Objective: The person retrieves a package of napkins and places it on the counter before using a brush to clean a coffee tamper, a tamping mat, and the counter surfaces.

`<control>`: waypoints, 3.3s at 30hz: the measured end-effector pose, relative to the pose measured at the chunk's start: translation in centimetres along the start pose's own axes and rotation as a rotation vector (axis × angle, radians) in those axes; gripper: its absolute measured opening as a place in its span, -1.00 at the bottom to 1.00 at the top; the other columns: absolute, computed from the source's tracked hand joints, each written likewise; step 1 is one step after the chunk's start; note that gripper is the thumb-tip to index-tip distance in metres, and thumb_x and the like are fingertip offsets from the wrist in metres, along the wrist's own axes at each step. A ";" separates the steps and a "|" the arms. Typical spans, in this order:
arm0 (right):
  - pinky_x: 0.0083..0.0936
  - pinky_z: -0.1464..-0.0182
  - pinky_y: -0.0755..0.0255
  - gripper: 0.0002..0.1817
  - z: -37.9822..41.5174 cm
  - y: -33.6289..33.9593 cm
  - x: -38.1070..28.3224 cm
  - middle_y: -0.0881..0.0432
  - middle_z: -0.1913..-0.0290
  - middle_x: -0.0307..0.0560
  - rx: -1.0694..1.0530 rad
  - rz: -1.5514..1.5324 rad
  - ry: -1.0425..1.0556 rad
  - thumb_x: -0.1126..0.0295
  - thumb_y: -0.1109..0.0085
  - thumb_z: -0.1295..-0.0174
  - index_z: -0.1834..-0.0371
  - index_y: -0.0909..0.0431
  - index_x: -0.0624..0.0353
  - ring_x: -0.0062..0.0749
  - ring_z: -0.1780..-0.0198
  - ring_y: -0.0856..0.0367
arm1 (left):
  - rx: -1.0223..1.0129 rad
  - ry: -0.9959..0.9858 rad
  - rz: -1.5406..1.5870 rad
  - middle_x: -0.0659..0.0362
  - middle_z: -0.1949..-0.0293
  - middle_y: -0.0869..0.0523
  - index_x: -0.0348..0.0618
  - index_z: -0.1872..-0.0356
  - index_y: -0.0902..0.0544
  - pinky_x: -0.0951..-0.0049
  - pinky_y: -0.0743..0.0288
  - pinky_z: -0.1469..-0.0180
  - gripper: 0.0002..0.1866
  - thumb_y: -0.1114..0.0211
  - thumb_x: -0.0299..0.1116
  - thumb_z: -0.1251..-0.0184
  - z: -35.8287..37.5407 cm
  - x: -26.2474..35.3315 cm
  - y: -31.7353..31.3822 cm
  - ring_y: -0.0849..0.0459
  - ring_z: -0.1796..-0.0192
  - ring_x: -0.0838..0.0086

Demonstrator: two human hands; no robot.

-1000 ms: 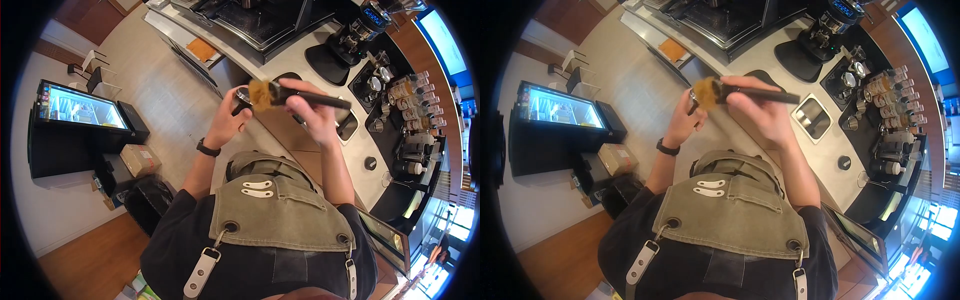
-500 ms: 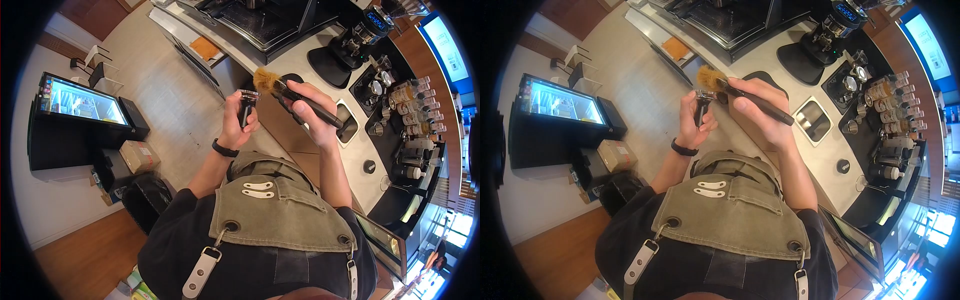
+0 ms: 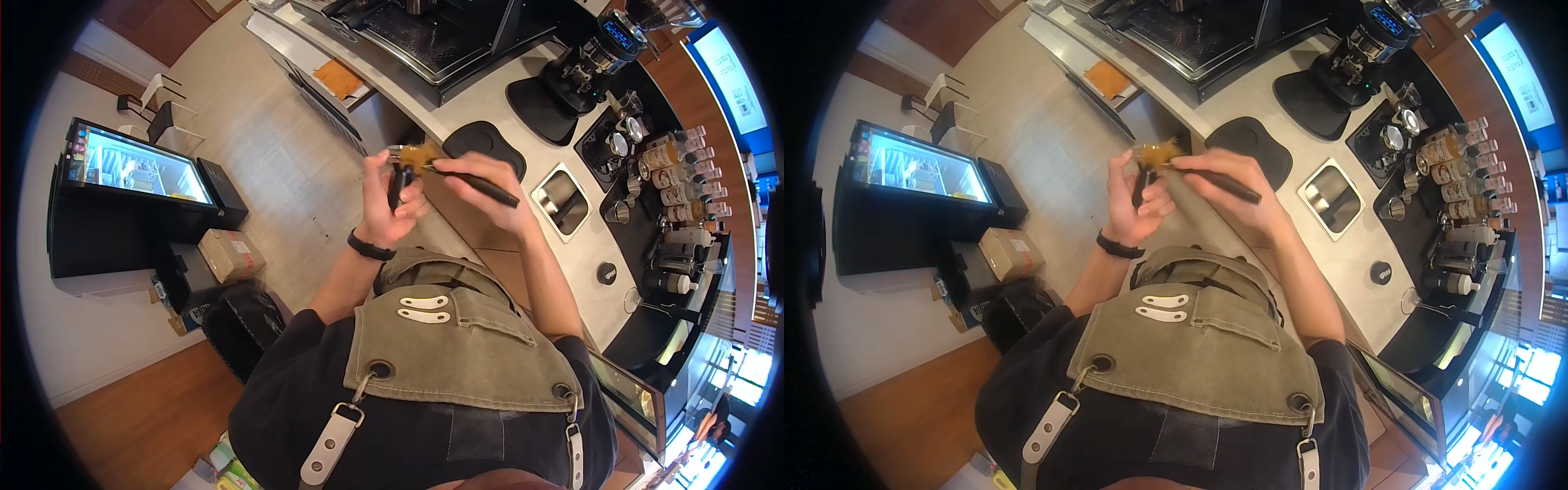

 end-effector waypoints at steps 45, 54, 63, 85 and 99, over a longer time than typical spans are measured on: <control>-0.61 0.25 -0.49 -0.72 3.6 0.3 7.6 -0.68 0.40 -0.26 0.017 -0.138 -0.500 0.31 -0.28 -0.49 -0.13 -0.77 0.21 -0.64 0.38 -0.60 | 0.291 -0.455 -0.800 0.22 0.55 -0.54 -0.16 -0.04 -0.55 0.53 -0.32 0.55 -0.49 0.01 0.15 -0.71 2.6 3.9 -1.9 -0.41 0.66 0.57; -0.62 0.28 -0.43 -0.72 6.6 -0.3 7.7 -0.66 0.42 -0.27 0.144 -0.268 -0.519 0.33 -0.28 -0.50 -0.14 -0.77 0.22 -0.67 0.41 -0.58 | 0.290 -0.524 -0.440 0.15 0.16 -0.67 -0.11 -0.23 -0.50 0.46 -0.57 0.32 -0.70 -0.25 -0.25 -0.65 2.5 3.6 -2.4 -0.67 0.39 0.47; -0.65 0.30 -0.43 -0.72 7.2 0.4 7.2 -0.66 0.42 -0.30 0.189 -0.273 -0.513 0.34 -0.27 -0.51 -0.14 -0.77 0.24 -0.69 0.40 -0.59 | 0.269 -0.456 -0.511 0.12 0.18 -0.65 -0.12 -0.18 -0.42 0.58 -0.31 0.63 -0.62 -0.39 -0.34 -0.51 2.8 2.9 -1.9 -0.51 0.58 0.57; -0.61 0.27 -0.50 -0.72 1.8 3.2 -3.1 -0.73 0.39 -0.17 0.276 -0.368 -0.144 0.47 -0.25 -0.47 -0.15 -0.73 0.35 -0.61 0.39 -0.63 | 0.185 -0.171 -0.336 0.28 0.56 -0.53 -0.04 0.25 -0.50 0.53 -0.19 0.68 -0.39 0.05 0.36 -0.58 1.3 -1.3 -1.0 -0.38 0.75 0.57; -0.60 0.23 -0.53 -0.75 2.0 1.8 5.2 -0.78 0.32 -0.18 0.092 -0.076 -0.277 0.40 -0.29 -0.45 -0.10 -0.78 0.24 -0.64 0.35 -0.65 | 0.135 -0.191 -0.246 0.25 0.51 -0.51 -0.08 0.16 -0.56 0.50 -0.15 0.66 -0.41 0.08 0.30 -0.54 1.6 -0.1 -0.3 -0.37 0.72 0.54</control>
Point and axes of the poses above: each hand's wrist, its own z-axis away from the middle knuckle, its own y-axis out of the back of the hand, x = y × z, the point moved 7 cm from there along -z, towards the middle knuckle
